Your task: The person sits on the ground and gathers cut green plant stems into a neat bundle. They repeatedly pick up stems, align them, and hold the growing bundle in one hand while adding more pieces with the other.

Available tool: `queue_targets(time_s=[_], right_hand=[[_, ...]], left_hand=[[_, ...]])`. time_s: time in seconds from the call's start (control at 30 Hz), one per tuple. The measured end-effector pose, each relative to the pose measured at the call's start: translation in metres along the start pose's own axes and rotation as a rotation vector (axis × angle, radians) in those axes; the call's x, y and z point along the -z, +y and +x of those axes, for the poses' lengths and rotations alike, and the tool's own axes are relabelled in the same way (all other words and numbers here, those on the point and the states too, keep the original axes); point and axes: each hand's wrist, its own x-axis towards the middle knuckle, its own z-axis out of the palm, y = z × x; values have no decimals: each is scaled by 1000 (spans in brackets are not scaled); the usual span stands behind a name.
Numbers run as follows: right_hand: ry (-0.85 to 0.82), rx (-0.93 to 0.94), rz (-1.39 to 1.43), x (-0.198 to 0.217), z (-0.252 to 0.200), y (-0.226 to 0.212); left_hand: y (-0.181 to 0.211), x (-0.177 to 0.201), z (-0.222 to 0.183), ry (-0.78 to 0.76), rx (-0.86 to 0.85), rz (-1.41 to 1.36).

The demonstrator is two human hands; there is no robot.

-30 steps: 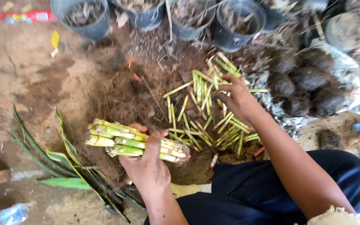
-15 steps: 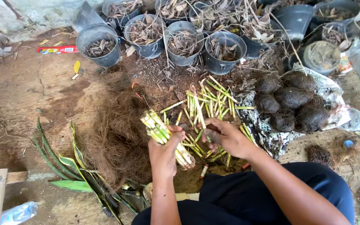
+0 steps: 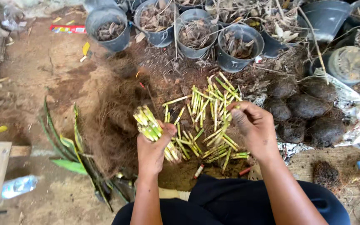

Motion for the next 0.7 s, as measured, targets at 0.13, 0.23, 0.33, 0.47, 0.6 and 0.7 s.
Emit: queue_targets(time_s=[0.13,0.23,0.33,0.47,0.6,0.7], right_hand=[[-132,18,-93,-6,6,-1],[-229,30,-171,-20,5,-3],[-260,-27,-259,-34,1,-8],[-332,-38,-283,-51,-4,-14],[-301,-267,-244,-61,-10,-11],[-264,-50,-181,-63,-14,-3]], left_hand=[[-9,-19,-2,-140,142,251],[-14,-29,-6,-166,145,295],[-13,-33,-9,-293,78,389],[-12,-35,-11,-343,232,223],[-15,-36,-15,-378,254,69],[-18,-35,-14,-394,296,-31]])
